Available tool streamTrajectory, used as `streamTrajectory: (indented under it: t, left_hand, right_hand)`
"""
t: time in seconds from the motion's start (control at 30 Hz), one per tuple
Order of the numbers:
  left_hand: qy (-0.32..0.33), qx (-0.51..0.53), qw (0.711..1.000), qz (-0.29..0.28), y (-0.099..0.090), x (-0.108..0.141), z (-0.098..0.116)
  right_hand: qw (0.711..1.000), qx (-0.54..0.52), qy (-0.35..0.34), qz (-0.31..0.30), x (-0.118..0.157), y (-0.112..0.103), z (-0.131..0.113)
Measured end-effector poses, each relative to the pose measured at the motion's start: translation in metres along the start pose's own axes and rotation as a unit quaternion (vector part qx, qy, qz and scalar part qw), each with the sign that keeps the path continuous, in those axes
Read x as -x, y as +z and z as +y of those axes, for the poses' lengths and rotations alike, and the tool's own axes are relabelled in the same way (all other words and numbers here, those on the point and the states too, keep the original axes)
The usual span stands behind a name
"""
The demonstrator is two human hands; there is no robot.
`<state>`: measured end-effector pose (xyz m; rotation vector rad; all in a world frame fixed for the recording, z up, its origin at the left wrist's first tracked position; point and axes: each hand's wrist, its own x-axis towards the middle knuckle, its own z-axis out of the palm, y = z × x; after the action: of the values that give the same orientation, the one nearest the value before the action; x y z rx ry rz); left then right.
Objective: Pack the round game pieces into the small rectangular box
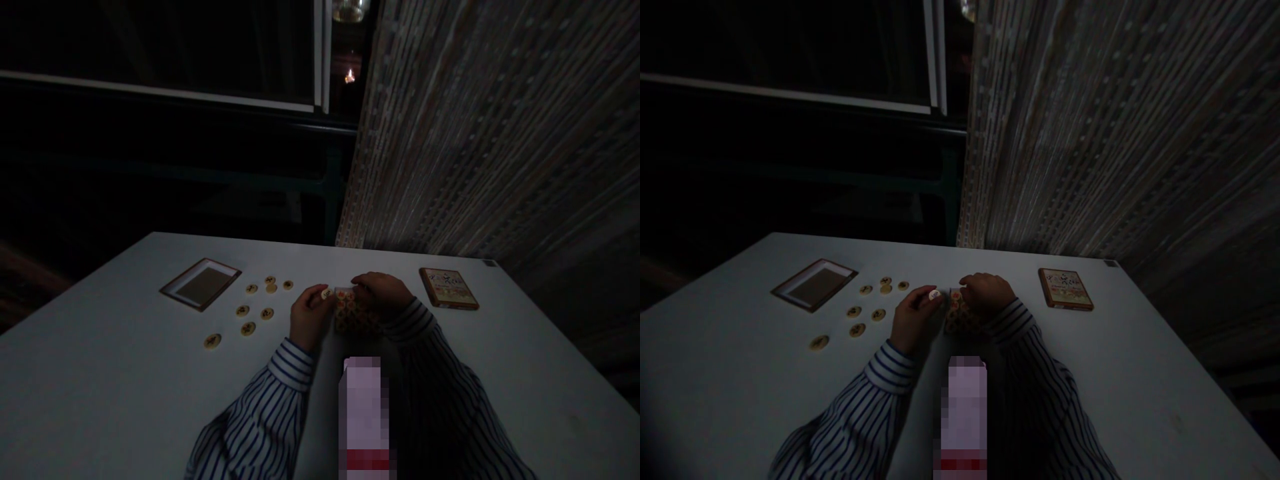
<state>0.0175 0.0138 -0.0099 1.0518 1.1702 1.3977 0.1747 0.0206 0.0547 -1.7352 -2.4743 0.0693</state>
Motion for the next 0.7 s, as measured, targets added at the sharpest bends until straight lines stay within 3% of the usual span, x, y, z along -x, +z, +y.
streamTrajectory:
  t: [0.4,0.7]
  left_hand:
    - [-0.06,0.026,0.998,0.011,0.003,0.007,-0.015]
    - [-0.068,0.02,0.997,-0.005,0.002,0.008,-0.017]
  right_hand:
    - [0.999,0.004,-0.015,-0.031,-0.002,0.01,-0.002]
    - [0.997,0.003,-0.059,-0.045,-0.002,0.014,-0.001]
